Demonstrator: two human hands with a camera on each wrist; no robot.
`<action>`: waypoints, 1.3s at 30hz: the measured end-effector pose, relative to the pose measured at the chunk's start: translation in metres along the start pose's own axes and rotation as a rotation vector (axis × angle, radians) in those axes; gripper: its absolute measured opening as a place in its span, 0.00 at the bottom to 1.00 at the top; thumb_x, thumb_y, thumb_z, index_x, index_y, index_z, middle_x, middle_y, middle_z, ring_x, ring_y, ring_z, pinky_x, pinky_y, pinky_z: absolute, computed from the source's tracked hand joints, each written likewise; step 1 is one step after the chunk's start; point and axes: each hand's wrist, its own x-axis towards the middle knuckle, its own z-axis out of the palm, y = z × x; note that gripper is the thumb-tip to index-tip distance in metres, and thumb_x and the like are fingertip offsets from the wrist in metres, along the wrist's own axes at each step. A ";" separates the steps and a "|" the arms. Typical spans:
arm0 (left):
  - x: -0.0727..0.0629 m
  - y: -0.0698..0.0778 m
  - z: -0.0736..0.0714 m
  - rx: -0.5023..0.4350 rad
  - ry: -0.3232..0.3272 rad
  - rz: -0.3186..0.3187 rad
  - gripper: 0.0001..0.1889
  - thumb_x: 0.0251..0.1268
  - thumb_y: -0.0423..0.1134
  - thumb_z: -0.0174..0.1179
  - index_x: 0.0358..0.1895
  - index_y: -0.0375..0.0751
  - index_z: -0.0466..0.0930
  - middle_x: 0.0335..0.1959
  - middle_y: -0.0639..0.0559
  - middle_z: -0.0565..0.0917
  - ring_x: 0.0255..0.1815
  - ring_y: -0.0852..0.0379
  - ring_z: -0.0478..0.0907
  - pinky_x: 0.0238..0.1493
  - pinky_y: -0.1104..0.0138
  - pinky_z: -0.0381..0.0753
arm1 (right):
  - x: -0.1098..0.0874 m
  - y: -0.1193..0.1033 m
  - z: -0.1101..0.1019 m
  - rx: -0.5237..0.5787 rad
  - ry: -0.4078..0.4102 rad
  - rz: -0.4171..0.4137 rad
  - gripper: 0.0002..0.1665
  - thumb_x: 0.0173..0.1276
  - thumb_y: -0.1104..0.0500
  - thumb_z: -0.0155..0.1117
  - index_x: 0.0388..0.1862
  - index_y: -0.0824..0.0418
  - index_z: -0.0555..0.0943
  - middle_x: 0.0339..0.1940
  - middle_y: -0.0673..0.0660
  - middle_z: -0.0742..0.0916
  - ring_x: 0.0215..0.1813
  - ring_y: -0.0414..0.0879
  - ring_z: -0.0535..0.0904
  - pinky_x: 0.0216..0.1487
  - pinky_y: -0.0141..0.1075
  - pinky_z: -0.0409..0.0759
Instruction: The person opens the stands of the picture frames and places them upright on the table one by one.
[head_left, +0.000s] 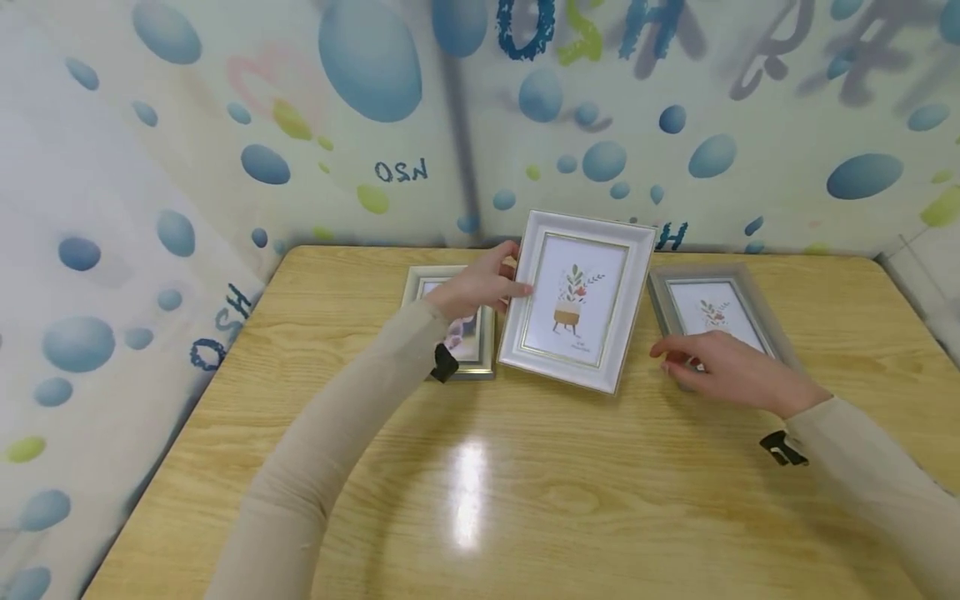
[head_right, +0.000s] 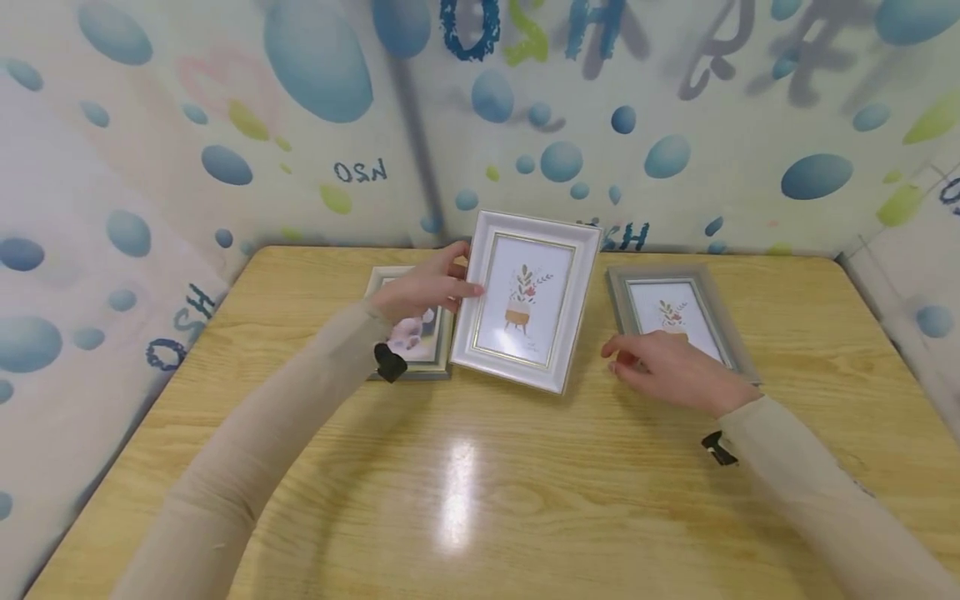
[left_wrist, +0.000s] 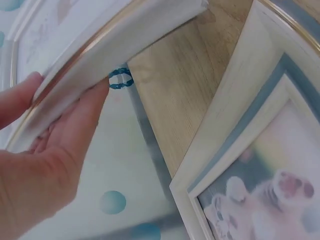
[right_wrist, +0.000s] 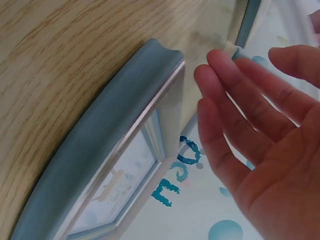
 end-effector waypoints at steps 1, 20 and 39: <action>-0.001 0.001 0.000 -0.007 -0.018 0.007 0.17 0.66 0.24 0.56 0.53 0.35 0.62 0.43 0.35 0.79 0.37 0.46 0.81 0.31 0.59 0.83 | -0.001 0.001 0.000 0.006 0.002 0.000 0.11 0.67 0.68 0.60 0.48 0.66 0.81 0.35 0.49 0.86 0.35 0.37 0.79 0.32 0.34 0.78; -0.014 0.012 -0.001 -0.023 -0.377 0.194 0.39 0.66 0.24 0.56 0.76 0.45 0.50 0.55 0.36 0.77 0.54 0.42 0.77 0.55 0.54 0.76 | 0.012 -0.013 -0.006 0.275 0.103 -0.116 0.33 0.60 0.71 0.68 0.65 0.66 0.70 0.56 0.58 0.81 0.45 0.37 0.78 0.41 0.35 0.80; -0.013 0.007 0.005 -0.049 -0.551 0.283 0.30 0.61 0.20 0.57 0.67 0.29 0.61 0.57 0.43 0.73 0.62 0.45 0.69 0.60 0.53 0.72 | 0.025 -0.062 0.010 0.423 0.140 -0.270 0.45 0.56 0.66 0.75 0.70 0.59 0.63 0.64 0.54 0.74 0.60 0.44 0.70 0.47 0.41 0.77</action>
